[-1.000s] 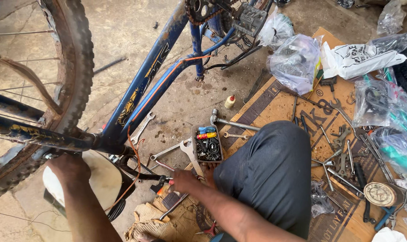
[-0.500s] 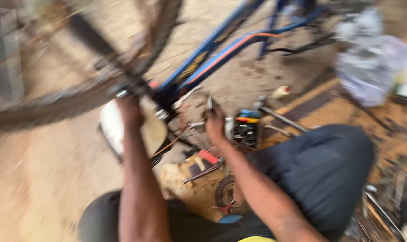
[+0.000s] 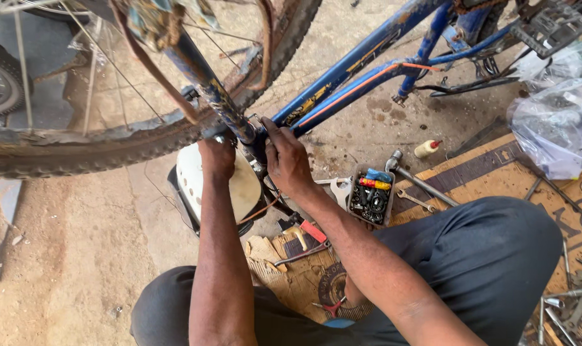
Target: The person is repairing a bicycle's rear brake assembly. They use a wrench to tighten bolts on the brake caliper and adjust the brake cable tension. The person also uses pliers to manipulate the cable and a screwdriver to adjust the brake arm. The task involves repeated tightening and adjustment of the brake components.
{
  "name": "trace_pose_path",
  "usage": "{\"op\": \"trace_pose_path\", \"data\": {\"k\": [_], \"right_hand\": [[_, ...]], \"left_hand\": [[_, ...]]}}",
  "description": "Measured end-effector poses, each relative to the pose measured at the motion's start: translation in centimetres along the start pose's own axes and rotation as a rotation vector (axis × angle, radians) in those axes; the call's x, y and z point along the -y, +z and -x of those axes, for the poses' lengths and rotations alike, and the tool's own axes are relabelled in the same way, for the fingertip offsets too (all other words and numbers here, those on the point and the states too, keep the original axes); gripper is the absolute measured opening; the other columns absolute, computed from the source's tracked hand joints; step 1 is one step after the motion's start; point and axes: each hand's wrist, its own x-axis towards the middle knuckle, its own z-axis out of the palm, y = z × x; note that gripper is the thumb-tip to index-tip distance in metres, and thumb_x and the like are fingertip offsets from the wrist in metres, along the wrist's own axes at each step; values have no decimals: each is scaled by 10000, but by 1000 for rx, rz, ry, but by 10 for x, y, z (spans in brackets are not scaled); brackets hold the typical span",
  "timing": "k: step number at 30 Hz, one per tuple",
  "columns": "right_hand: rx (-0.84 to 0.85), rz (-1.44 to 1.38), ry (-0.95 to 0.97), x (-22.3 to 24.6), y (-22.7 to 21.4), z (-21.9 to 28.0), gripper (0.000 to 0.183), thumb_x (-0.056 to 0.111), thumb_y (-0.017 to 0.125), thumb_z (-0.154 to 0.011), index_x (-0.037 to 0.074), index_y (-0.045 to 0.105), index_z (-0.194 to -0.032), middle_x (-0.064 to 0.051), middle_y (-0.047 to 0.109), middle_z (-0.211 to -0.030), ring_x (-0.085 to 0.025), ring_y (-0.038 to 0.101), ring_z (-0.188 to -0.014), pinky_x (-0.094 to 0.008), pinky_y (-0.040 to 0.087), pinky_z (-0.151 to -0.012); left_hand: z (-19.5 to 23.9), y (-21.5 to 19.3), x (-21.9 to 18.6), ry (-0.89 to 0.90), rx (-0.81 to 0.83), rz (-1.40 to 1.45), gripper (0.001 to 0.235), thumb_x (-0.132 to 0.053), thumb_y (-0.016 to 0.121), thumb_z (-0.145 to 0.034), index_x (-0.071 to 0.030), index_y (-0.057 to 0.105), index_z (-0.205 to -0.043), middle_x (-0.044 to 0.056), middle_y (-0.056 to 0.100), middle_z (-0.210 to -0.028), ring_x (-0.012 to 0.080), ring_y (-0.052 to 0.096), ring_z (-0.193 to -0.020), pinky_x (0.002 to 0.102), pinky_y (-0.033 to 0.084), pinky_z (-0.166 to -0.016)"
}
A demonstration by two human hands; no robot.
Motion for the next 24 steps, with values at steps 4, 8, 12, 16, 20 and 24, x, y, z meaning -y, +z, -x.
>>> {"op": "trace_pose_path", "data": {"k": [4,8,12,16,20,24], "right_hand": [[16,-7,-58,0,7,1,525,-45,570,-983,64,498,-1492,-158,605,-962,-316,645,-800,-409,542,-684],[36,2,-46,-7,12,-1,562,-35,577,-988,69,454,-1526,-151,606,-975,-303,644,-781,-409,549,-656],[26,-29,-35,-12,24,2,581,-28,588,-997,96,436,-1544,-119,613,-940,-260,646,-720,-352,566,-573],[-113,88,-178,-3,20,2,630,-8,610,-965,104,426,-1557,-123,590,-945,-307,640,-760,-427,546,-653],[236,106,42,15,-9,-32,360,76,623,-947,31,614,-1304,-167,647,-836,-334,663,-696,-449,551,-612],[658,175,237,18,-44,-86,180,184,628,-947,47,743,-965,-152,717,-792,-307,731,-722,-443,569,-679]], "left_hand": [[2,0,2,-6,21,90,152,-72,638,-948,19,649,-1069,153,720,-983,265,647,-866,397,521,-751],[-1,2,7,-5,41,-2,109,-61,636,-953,22,677,-1011,140,720,-896,247,646,-797,383,512,-701],[0,4,13,-95,81,52,92,-44,589,-982,21,653,-978,136,694,-875,242,623,-781,385,493,-667],[-1,5,14,-97,87,82,104,23,558,-898,28,631,-973,146,682,-891,268,611,-774,399,489,-651],[-4,1,19,336,65,-373,159,50,620,-800,11,688,-938,197,696,-919,362,611,-849,456,493,-731],[5,1,21,76,12,-56,113,33,606,-898,43,647,-1003,197,684,-936,344,627,-862,454,505,-764]]}}
